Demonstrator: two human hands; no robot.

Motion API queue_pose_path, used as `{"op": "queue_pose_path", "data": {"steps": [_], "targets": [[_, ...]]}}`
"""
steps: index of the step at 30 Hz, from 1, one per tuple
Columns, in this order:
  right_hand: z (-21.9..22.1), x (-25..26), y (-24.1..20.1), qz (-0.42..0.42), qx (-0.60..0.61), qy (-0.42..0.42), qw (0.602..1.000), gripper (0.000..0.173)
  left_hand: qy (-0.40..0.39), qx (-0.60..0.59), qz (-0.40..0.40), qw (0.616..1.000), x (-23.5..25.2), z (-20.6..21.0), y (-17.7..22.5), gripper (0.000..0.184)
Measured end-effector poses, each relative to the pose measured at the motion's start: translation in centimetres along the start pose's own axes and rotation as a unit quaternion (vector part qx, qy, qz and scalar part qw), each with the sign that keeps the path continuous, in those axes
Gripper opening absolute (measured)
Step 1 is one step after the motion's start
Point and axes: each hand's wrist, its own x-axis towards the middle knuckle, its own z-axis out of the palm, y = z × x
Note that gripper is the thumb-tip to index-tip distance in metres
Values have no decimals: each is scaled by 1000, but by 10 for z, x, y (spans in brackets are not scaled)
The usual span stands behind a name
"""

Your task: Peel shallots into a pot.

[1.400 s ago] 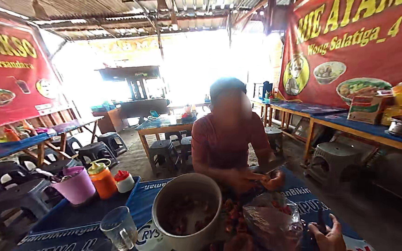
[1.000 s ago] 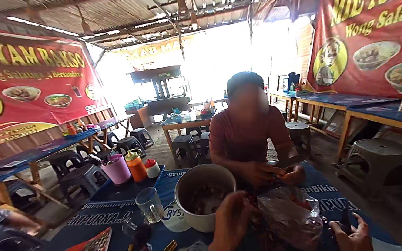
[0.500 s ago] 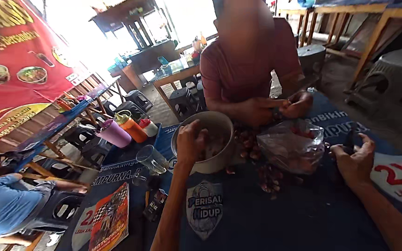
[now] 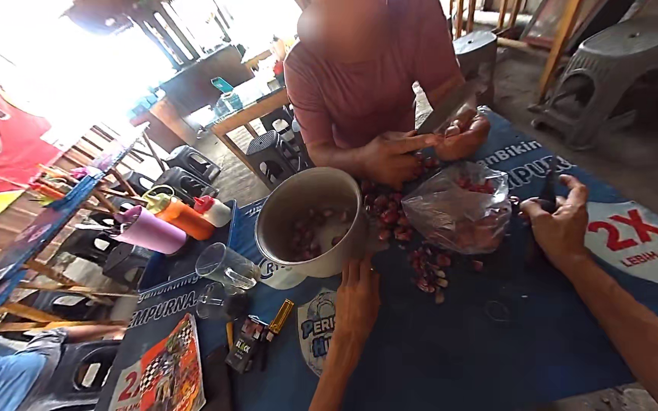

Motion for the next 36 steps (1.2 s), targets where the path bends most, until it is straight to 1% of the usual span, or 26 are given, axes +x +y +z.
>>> {"op": "queue_pose_path", "data": {"steps": [2, 3, 6, 11, 13, 16, 18, 19, 21, 23, 25, 26, 29, 31, 34, 36], "targets": [[2, 1, -4, 7, 4, 1, 1000, 74, 10, 29, 5, 1000, -3, 10, -6, 40], [2, 2, -5, 9, 6, 3, 1000, 74, 13, 39, 9, 999, -3, 15, -9, 40], [2, 1, -1, 13, 11, 13, 1000, 73, 22, 56, 16, 998, -4, 25, -15, 33], [1, 3, 2, 9, 9, 18, 1000, 74, 37, 31, 10, 999, -2, 30, -19, 25], [2, 2, -1, 17, 9, 19, 1000, 71, 43, 11, 15, 999, 0, 29, -19, 25], [0, 3, -3, 21, 42, 25, 999, 60, 63, -61, 20, 996, 1, 30, -16, 26], [-4, 0, -6, -12, 108, 37, 993, 54, 60, -130, -2, 990, 0, 28, -10, 27], [-7, -1, -10, -43, 147, 46, 987, 53, 55, -165, -13, 985, 0, 27, -8, 28], [-14, -2, -22, -141, 192, 70, 969, 55, 44, -235, -33, 970, 3, 26, -5, 32], [-22, -9, -39, -226, 191, 89, 951, 60, 33, -308, -63, 949, 4, 26, -3, 34], [-25, -22, -49, -274, 150, 91, 946, 63, 20, -387, -116, 914, 7, 26, 0, 32], [-23, -28, -47, -284, 122, 86, 947, 63, 11, -423, -144, 895, 10, 27, 2, 30], [-15, -39, -30, -258, 83, 61, 961, 56, -22, -503, -205, 839, 20, 28, 9, 26], [-18, -41, -25, -225, 93, 62, 968, 46, -38, -539, -210, 814, 21, 30, 13, 27], [-32, -60, -44, -138, 123, 58, 981, 37, -67, -577, -180, 794, 18, 31, 16, 30], [-42, -89, -68, -88, 136, 4, 987, 30, -78, -598, -174, 779, 16, 31, 20, 33]]}}
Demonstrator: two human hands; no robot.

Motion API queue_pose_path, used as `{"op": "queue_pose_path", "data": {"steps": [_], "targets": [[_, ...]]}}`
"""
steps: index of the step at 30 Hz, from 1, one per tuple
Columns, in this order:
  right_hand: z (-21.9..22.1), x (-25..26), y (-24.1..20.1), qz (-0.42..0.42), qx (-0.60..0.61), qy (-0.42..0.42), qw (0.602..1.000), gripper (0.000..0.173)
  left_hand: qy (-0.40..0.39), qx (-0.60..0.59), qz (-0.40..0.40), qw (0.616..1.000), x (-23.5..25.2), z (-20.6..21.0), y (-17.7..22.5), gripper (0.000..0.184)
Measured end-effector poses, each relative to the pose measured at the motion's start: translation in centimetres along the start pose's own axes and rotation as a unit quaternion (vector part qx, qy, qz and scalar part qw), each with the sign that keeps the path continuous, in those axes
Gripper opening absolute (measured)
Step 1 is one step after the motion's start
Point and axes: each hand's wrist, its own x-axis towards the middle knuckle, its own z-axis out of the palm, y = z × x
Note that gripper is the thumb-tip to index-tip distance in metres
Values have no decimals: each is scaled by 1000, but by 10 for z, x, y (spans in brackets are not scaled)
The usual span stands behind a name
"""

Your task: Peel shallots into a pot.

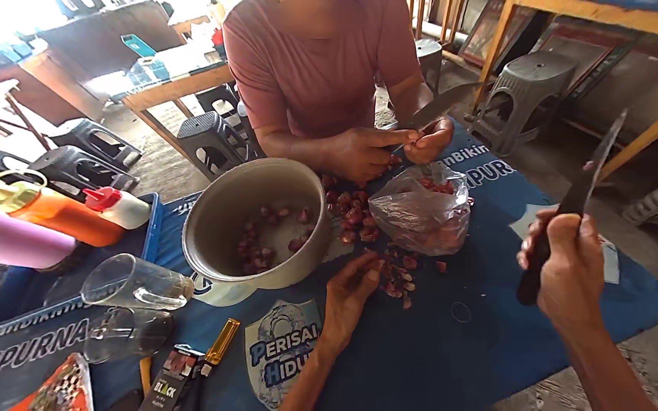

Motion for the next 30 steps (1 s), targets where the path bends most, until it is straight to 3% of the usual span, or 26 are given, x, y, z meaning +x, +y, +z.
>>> {"op": "queue_pose_path", "data": {"steps": [4, 8, 11, 14, 25, 30], "targets": [[15, -59, -35, 123, 49, -178, 975, 12, 6, -25, 9, 1000, -6, 6, -2, 30], [39, -88, -30, 244, 82, -246, 934, 20, 7, -56, 11, 998, -12, 9, -4, 31], [54, -96, -25, 248, 120, -284, 918, 44, 7, -59, -12, 998, -17, 7, -3, 33], [64, -98, -21, 248, 136, -311, 907, 55, 10, -67, -27, 997, -18, 10, -2, 31], [76, -100, -12, 236, 145, -313, 908, 41, -21, -59, -46, 997, -18, 11, -4, 25], [76, -98, -10, 226, 160, -312, 909, 49, -24, -69, -48, 996, -17, 9, -3, 24]]}}
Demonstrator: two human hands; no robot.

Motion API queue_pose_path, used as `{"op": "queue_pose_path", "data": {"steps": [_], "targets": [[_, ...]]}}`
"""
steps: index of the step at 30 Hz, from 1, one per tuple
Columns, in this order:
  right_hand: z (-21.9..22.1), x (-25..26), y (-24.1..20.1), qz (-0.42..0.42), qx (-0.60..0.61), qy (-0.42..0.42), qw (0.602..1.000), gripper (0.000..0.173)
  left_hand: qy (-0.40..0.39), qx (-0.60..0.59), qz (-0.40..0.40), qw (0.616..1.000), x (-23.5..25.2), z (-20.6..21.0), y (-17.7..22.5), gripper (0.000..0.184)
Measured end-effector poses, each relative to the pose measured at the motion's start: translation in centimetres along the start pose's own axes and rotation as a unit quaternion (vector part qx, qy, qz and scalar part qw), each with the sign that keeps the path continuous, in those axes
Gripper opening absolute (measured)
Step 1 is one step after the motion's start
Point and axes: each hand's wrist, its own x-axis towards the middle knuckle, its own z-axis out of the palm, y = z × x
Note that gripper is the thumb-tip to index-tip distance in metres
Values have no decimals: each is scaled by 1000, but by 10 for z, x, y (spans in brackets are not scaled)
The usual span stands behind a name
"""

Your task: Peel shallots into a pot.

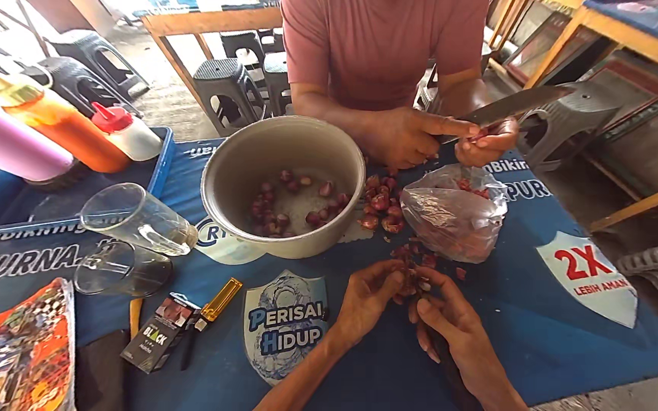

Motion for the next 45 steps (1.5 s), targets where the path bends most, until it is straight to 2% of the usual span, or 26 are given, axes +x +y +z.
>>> {"op": "queue_pose_path", "data": {"steps": [3, 9, 15, 26, 32, 36, 40, 42, 45], "targets": [[-2, 0, 0, 6, 5, -9, 1000, 54, -5, -6, -3, 1000, 0, 0, -1, 24], [0, 0, -1, 16, 0, 0, 1000, 49, -15, 6, 10, 1000, 0, -1, -2, 26], [1, 0, -4, 43, 41, 10, 998, 39, -25, 31, 60, 997, -1, 0, -8, 27], [18, 7, -3, 43, 66, 96, 992, 20, 11, 116, 129, 985, -5, 7, -15, 31], [20, 13, -7, 73, 150, 116, 979, 13, 31, 178, 199, 963, -5, 9, -20, 32], [17, 16, -12, 104, 161, 99, 977, 15, 44, 177, 199, 963, -5, 9, -19, 32], [13, 15, -13, 82, 99, 67, 990, 37, 48, 144, 182, 972, -4, 9, -19, 33], [13, 14, -12, 75, 91, 66, 991, 37, 51, 139, 175, 973, -4, 9, -19, 33], [16, 14, -9, 72, 102, 81, 989, 28, 46, 139, 181, 972, -3, 8, -19, 32]]}}
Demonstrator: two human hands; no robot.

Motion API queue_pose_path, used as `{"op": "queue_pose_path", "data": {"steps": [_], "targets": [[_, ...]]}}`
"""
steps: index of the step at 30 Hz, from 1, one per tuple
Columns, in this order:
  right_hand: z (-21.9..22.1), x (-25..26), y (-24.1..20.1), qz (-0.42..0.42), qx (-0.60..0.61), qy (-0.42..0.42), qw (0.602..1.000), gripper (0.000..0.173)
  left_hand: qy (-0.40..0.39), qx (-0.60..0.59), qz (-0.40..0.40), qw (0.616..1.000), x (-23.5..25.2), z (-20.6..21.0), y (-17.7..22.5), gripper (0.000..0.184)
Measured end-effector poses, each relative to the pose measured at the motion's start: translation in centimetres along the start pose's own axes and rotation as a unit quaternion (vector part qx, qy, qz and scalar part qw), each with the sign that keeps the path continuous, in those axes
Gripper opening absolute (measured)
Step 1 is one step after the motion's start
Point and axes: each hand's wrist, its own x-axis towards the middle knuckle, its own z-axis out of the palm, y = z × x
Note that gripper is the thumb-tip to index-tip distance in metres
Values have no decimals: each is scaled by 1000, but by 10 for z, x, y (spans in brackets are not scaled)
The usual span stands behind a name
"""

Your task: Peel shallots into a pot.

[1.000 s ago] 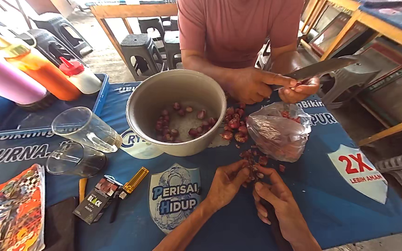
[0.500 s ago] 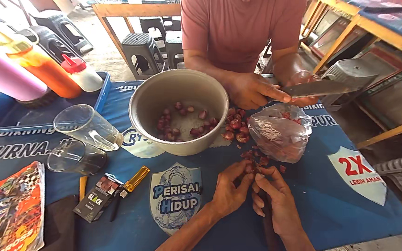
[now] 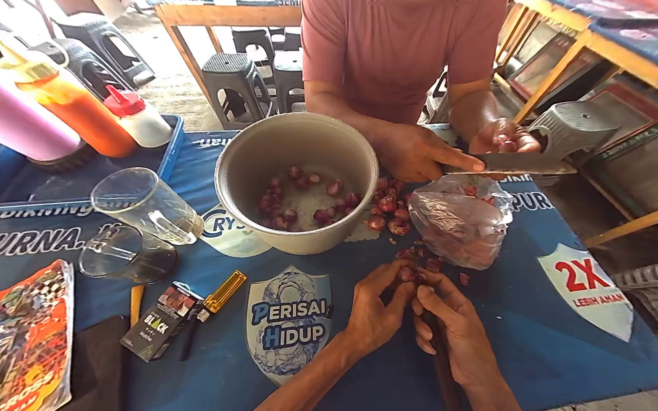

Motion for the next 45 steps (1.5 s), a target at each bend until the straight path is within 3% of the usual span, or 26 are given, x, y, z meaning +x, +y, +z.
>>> {"op": "queue_pose_path", "data": {"steps": [5, 10, 16, 22, 28, 33, 39, 45], "targets": [[1, 4, -2, 37, 78, 14, 996, 20, -16, 11, 30, 999, 1, -1, -2, 32], [-14, 12, -5, 103, 232, -84, 963, 21, -31, -109, -72, 991, 9, -4, 6, 35], [2, 8, -3, 22, 92, 35, 995, 24, -36, -8, -77, 996, 8, -3, 2, 37], [1, 7, -4, 36, 82, 7, 996, 24, -20, -65, -105, 992, 9, -5, 4, 33], [-6, 13, -3, 29, 89, 32, 995, 26, -26, -127, -108, 986, 14, -13, 7, 31], [-9, 10, -6, 27, 11, -3, 1000, 29, -39, -161, -168, 972, 19, -17, 11, 31], [-8, 11, -1, 7, -59, -19, 998, 40, -24, -170, -172, 970, 17, -15, 10, 34], [-21, 13, -9, -19, -123, -107, 986, 58, 3, -171, -187, 967, 18, -17, 9, 28]]}}
